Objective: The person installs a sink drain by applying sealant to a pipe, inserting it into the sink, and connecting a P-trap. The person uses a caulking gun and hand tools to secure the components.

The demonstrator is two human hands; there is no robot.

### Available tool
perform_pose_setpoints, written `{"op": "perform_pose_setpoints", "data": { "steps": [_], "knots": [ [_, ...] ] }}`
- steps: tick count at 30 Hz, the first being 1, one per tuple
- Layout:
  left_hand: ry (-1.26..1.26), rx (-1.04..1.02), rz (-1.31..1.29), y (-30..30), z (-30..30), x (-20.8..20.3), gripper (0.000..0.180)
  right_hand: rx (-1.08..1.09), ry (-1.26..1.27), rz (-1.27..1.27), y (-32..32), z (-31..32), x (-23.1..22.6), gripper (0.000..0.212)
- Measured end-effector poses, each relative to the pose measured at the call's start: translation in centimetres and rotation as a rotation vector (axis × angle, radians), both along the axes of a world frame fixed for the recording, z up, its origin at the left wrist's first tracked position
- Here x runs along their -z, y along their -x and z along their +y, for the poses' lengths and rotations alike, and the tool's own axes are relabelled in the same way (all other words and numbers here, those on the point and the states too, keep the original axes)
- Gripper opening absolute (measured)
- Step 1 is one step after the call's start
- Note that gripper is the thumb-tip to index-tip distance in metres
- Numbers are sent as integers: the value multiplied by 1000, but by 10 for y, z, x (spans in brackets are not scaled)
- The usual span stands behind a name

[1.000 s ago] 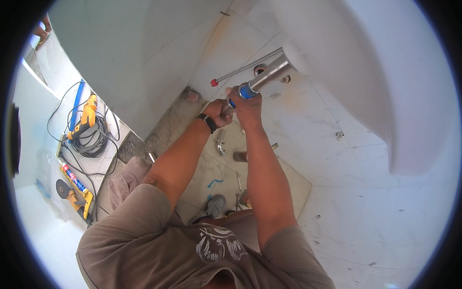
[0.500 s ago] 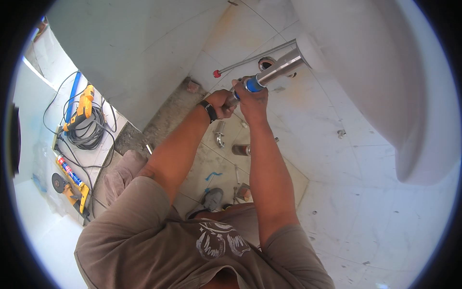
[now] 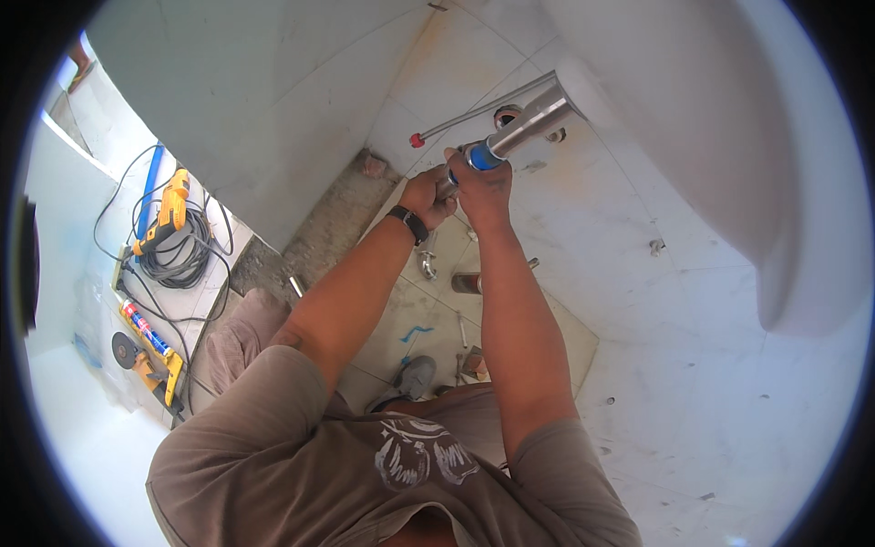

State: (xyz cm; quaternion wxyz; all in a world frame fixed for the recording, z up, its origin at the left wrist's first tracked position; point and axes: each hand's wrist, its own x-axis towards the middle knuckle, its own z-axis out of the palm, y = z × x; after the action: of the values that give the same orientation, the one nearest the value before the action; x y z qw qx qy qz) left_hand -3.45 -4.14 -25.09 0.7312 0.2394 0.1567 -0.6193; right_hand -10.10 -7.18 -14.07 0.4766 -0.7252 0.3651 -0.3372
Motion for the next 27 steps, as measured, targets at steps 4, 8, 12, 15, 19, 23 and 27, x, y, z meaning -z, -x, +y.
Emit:
{"op": "perform_pose_setpoints", "data": {
  "steps": [4, 8, 12, 15, 19, 23, 27],
  "knots": [
    [-3, 127, 53, -6, 1, 2, 19, -11, 44, 22, 1, 0, -2, 26],
    [-33, 244, 44, -13, -1, 4, 21, -42, 54, 44, 2, 2, -6, 29],
    [-37, 267, -6, -15, -1, 4, 19, -34, -38, 12, 1, 4, -9, 31],
    [-24, 224, -15, -14, 0, 2, 18, -70, -53, 85, 4, -1, -10, 32],
    [81, 220, -141, -15, 9, -5, 19, -75, 49, -60, 24, 0, -1, 51],
    [85, 233, -306, -12, 21, -24, 23, 86, 92, 32, 54, 16, 33, 74],
    [-69, 240, -463, -12, 43, -49, 32, 92, -158, -40, 84, 41, 70, 66]
  ]
}}
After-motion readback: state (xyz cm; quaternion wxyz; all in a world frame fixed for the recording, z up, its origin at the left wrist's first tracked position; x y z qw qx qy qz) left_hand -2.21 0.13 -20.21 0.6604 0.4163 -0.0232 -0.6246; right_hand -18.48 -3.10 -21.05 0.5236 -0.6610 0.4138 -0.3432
